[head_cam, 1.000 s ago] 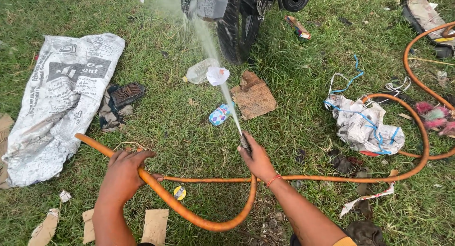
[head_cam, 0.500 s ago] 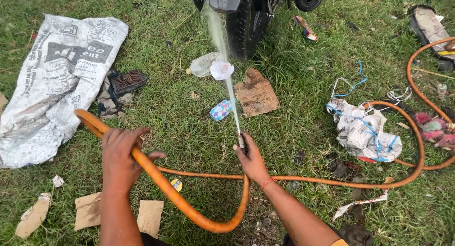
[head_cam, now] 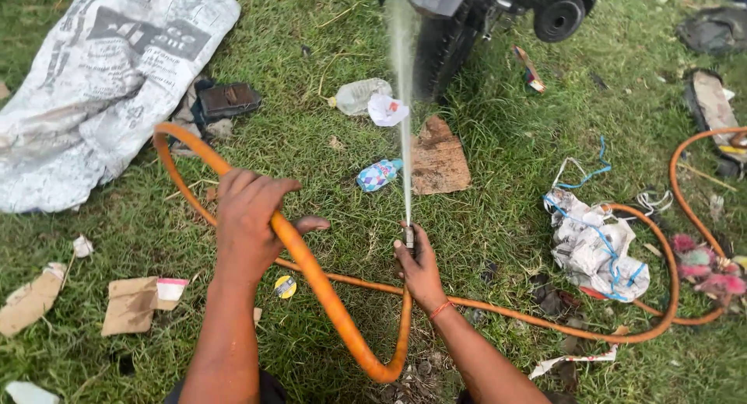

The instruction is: The recorder is washing a red motorcycle using a high-pressure water hose in an outdoor setting.

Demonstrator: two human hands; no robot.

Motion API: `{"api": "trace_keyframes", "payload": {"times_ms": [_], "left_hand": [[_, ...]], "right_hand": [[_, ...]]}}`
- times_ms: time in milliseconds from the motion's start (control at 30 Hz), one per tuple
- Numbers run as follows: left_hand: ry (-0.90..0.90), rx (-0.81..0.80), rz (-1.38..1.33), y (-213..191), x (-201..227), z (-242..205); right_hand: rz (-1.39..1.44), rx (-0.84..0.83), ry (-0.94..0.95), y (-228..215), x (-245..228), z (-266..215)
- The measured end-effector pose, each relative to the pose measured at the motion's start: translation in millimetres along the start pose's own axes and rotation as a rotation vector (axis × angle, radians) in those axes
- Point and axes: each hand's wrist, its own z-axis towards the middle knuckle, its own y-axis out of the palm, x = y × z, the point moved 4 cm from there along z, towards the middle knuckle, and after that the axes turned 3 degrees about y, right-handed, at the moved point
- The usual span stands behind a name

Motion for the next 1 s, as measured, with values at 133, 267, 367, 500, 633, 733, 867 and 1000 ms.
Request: {"api": "trace_keyframes", "payload": {"times_ms": [133,267,367,500,633,733,867,1000], "left_hand": [[-0.038,-0.027,-0.007,-4,0,4],[-0.026,0.03,-0.047,-5,0,7],[-0.014,0.05,-0.055,-6,-3,6],[-0.005,0.047,-0.108,-9,-4,9],[-0.008,0.031,-0.129,-11,-6,11],[0.0,0.043,-0.135,-15,-4,12],[0.0,0.012,-0.139,-19,1,13],[0.008,-0.015,-0.13,-22,5,17]], "right_hand": [[0.015,-0.007,0.038,5,7,0],[0.1,-0.002,-0.06,8,6,-3],[0.088,0.019,-0.061,9,10,-2],[0.083,0.044,-0.065,13,13,-4],[0.122,0.053,-0.057,15,19,-1],[0.139,0.044,-0.073,18,17,-3],[0.131,0.043,-0.109,26,10,-6],[0.112,0.022,-0.124,30,0,-7]]}}
